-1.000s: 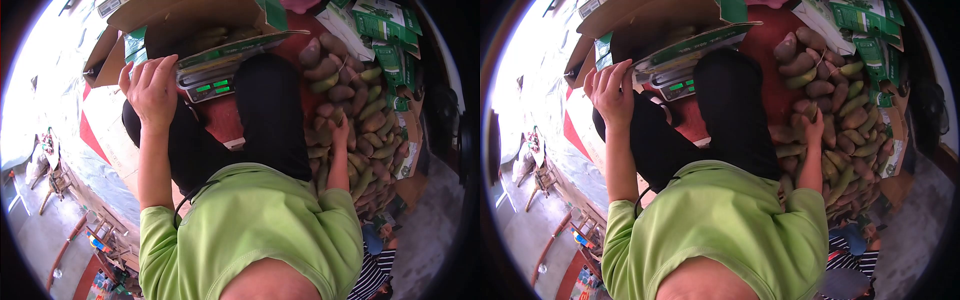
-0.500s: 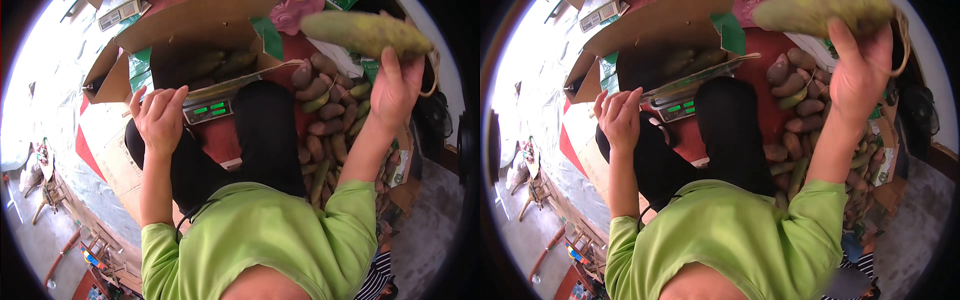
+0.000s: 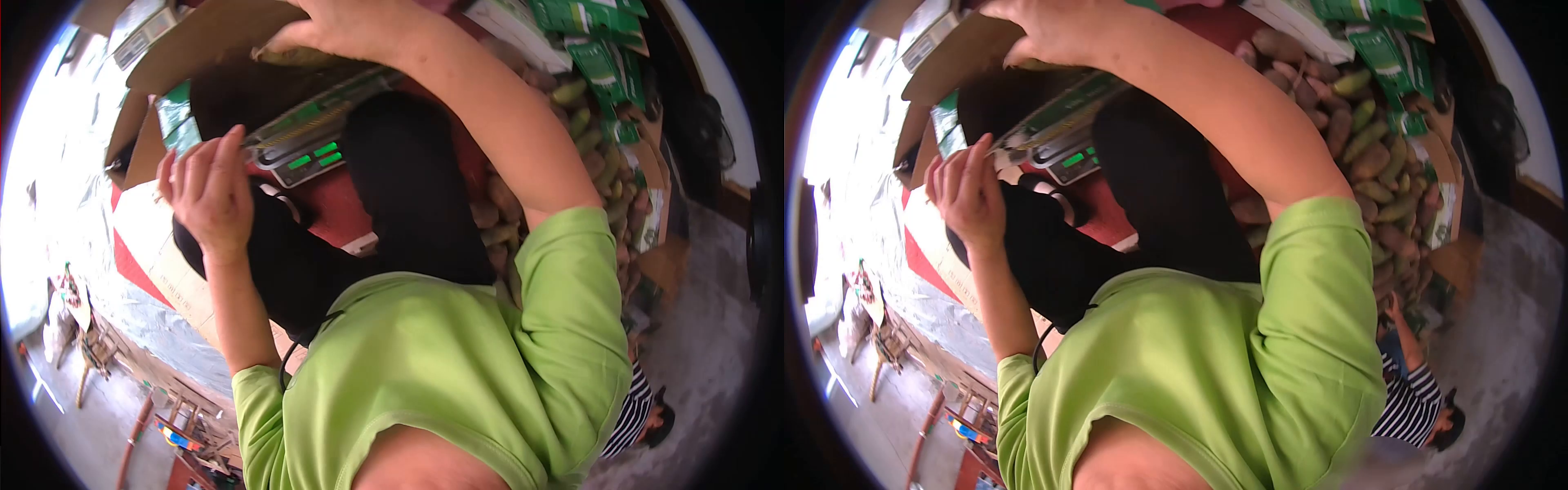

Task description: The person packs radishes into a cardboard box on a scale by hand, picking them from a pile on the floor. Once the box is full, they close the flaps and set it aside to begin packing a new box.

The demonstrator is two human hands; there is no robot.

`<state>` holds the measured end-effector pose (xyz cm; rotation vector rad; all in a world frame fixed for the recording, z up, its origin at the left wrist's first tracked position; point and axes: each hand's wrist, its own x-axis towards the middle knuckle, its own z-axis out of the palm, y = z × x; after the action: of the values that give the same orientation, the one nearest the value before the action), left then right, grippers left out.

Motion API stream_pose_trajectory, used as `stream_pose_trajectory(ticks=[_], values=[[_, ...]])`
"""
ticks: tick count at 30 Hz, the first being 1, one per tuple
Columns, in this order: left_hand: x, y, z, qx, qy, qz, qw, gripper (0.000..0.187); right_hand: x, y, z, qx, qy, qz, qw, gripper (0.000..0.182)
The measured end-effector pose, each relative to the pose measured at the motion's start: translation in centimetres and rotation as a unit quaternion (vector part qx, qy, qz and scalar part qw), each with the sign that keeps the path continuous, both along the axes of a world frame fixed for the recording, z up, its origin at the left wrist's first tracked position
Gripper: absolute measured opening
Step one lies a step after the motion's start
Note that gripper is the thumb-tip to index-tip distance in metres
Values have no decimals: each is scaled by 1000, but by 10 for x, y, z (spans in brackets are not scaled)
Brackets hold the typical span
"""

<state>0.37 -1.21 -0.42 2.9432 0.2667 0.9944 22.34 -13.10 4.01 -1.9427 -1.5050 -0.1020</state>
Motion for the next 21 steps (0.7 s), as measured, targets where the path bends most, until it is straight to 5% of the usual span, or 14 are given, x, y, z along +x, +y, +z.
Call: stream_pose_trajectory(ticks=[5,6,9,10,13,16,18,21], values=[[-2,8,-9,8,-39,6,999,21,16,-70,0,134,172,-56,974,40],[-3,9,-9,27,-32,14,999,22,19,-88,-11,171,280,-69,942,32],[-3,11,-7,58,-28,23,998,20,33,-154,-59,125,335,-224,907,30],[-3,10,-6,61,-31,22,997,19,35,-177,-70,-87,302,-343,885,35],[-2,9,-7,74,-46,36,996,19,14,-244,-165,-17,265,-340,902,36],[2,5,-5,82,-43,36,995,19,-31,-300,-251,-158,369,-416,816,42],[3,5,-6,92,-43,39,994,19,-70,-306,-254,-256,288,-396,833,44],[4,10,-11,52,-53,27,997,20,-107,-337,-335,-253,448,-395,761,50]])
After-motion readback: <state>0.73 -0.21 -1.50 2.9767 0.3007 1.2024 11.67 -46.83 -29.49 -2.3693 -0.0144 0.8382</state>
